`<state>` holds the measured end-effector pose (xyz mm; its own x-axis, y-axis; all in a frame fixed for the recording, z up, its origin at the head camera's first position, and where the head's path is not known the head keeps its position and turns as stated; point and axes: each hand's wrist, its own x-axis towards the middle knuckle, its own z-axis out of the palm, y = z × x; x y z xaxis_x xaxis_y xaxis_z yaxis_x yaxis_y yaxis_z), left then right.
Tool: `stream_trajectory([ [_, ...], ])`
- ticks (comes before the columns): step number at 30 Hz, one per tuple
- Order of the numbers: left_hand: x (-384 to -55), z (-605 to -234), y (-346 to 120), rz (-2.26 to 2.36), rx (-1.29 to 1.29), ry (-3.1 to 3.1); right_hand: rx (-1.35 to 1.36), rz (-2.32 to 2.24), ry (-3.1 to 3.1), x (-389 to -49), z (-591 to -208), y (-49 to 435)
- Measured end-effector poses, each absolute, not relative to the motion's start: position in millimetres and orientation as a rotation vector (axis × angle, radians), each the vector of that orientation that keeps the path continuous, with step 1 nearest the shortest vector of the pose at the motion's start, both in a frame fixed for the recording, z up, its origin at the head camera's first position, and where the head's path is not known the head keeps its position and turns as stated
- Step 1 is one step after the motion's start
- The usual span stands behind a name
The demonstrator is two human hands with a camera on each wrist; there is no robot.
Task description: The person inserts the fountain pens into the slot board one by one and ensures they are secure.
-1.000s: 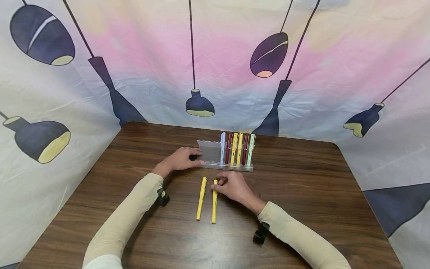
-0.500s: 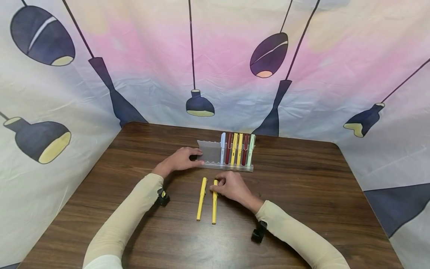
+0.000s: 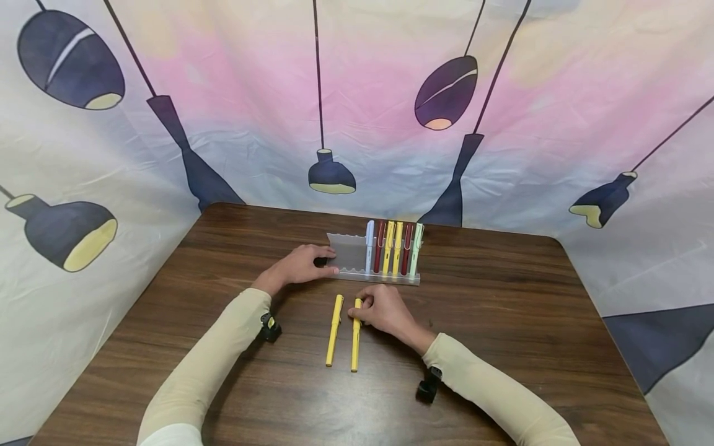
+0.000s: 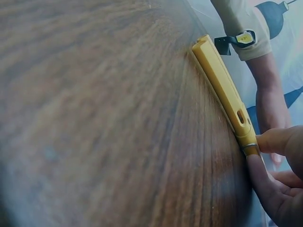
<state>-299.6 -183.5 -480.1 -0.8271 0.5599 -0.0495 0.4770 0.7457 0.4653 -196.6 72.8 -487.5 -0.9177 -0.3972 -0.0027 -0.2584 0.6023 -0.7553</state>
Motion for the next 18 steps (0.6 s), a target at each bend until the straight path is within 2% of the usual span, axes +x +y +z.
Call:
stream_trajectory([
  [18,-299.8,-480.1,-184.0,0.668,0.83,2.747,-0.506,-1.29,2.616,-193.3,-484.7,72.2],
])
